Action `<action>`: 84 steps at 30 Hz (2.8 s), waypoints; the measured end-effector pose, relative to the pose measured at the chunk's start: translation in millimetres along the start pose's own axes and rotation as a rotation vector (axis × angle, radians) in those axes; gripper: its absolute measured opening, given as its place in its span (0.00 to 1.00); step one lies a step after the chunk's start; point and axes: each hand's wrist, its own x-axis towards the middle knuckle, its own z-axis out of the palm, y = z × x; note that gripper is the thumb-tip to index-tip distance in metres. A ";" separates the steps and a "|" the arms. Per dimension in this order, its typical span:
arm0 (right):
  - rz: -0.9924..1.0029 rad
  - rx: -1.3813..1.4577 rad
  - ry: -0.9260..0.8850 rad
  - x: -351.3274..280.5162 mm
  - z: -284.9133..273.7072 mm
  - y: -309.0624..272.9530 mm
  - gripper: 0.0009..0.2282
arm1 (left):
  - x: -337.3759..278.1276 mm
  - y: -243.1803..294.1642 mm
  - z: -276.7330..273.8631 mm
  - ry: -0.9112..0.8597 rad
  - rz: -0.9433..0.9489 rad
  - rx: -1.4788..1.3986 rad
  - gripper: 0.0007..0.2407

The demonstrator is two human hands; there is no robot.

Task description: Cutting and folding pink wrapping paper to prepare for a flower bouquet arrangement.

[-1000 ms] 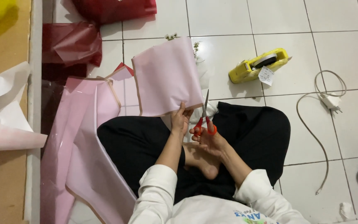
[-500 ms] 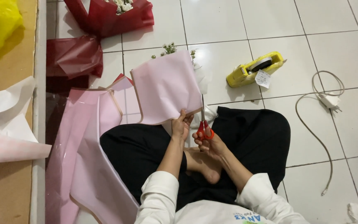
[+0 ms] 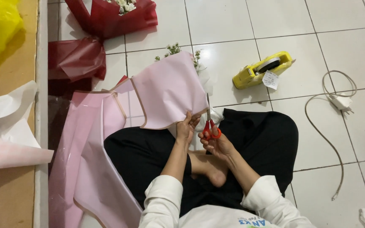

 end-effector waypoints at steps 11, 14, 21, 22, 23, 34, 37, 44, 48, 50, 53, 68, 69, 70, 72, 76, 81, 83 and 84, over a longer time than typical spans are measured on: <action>0.011 0.058 -0.004 1.2 -6.4 -9.0 0.25 | -10.5 2.0 -2.4 -0.087 -0.075 0.309 0.17; -0.004 0.041 -0.019 -7.1 -0.4 -10.5 0.24 | -17.5 6.5 0.1 -0.125 -0.095 0.444 0.18; -0.016 0.066 -0.081 -20.8 2.1 -9.1 0.29 | -14.4 -6.3 -10.2 -0.183 -0.128 0.512 0.18; -0.043 0.083 -0.088 -19.6 0.9 -10.2 0.30 | -16.0 -9.8 -10.6 -0.196 -0.141 0.508 0.18; -0.041 0.083 -0.089 -17.4 -3.1 -9.8 0.30 | -20.2 -7.9 -7.5 -0.195 -0.141 0.509 0.18; -0.101 0.087 -0.057 -4.7 -24.2 -18.4 0.27 | -23.2 1.8 -4.1 -0.248 -0.203 0.625 0.20; -0.089 0.070 -0.072 -8.8 -21.4 -23.5 0.29 | -46.8 28.5 20.0 -0.249 -0.208 0.672 0.20; -0.094 0.072 -0.114 -0.8 -14.2 -20.6 0.29 | -65.9 50.5 27.1 -0.298 -0.196 0.746 0.22; -0.104 0.091 -0.127 7.4 -13.3 -35.4 0.28 | -68.0 45.2 20.4 -0.234 -0.231 0.757 0.21; -0.131 0.103 -0.122 11.9 -19.8 -54.4 0.28 | -71.7 44.1 16.2 -0.210 -0.251 0.771 0.20; -0.196 0.104 -0.112 28.8 -38.9 -99.3 0.28 | -76.8 61.0 20.0 -0.199 -0.266 0.901 0.18; -0.018 -0.877 0.722 58.3 -61.4 -154.0 0.41 | -55.4 126.6 13.3 0.089 0.015 1.314 0.28; -0.040 -0.885 0.726 57.6 -65.1 -154.0 0.41 | -65.2 127.2 25.2 0.057 -0.030 1.279 0.28; -0.065 -0.894 0.729 57.7 -68.1 -155.0 0.40 | -74.1 128.5 37.7 0.025 -0.072 1.242 0.28; -0.128 -0.937 0.796 66.9 -98.8 -152.9 0.31 | -83.4 131.0 45.9 -0.027 -0.088 1.276 0.27; -0.164 -0.396 0.510 56.7 -109.7 -161.3 0.35 | -89.4 123.3 39.8 -0.155 -0.200 1.408 0.23; -0.216 -0.956 0.623 36.7 -93.6 -164.2 0.24 | -81.5 117.2 33.6 -0.151 -0.182 1.522 0.14; -0.188 -1.336 0.718 38.3 -91.1 -159.1 0.22 | -64.7 109.2 13.1 -0.113 -0.152 1.536 0.12; -0.221 -1.407 0.774 42.5 -96.4 -156.7 0.17 | -53.2 107.6 2.0 -0.081 -0.066 1.465 0.11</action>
